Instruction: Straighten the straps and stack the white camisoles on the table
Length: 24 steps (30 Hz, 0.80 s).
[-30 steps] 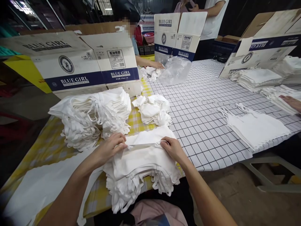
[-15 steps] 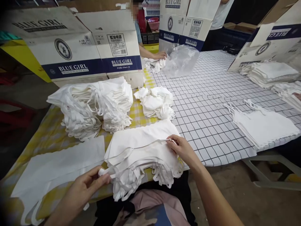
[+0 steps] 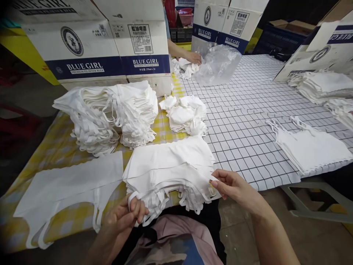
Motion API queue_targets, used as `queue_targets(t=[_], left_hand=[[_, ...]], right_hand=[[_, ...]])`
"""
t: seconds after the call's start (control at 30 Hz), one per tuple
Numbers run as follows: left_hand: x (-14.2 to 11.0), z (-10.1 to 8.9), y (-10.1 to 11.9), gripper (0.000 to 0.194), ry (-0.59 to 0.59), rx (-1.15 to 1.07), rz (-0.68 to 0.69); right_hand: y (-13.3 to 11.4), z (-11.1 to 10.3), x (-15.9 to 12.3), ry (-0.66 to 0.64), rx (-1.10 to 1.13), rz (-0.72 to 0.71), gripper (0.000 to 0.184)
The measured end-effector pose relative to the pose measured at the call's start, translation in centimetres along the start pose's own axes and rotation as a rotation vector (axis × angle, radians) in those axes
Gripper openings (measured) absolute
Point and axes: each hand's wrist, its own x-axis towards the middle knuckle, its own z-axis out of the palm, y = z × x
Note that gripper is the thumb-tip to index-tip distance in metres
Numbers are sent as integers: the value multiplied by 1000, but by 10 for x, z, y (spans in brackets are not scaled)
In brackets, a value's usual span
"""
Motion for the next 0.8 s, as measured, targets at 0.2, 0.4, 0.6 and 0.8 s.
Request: queue_targets(t=[0.2,0.4,0.6,0.8], left_hand=[[2,-5,-11,15,50,12,42],[0,-10,-4,7,78,5,-12],[3,-13,-12,9,100,7,10],[5,-14,-11,13,107,65,-30]], right_hand=[[-3,3,-3,-30,-36,-23,24],[-9,6,-4,-56,-26,-43,26],[-6,4,-6,-22,3,-22,27],[-5,3,-8,16,8,-19,29]])
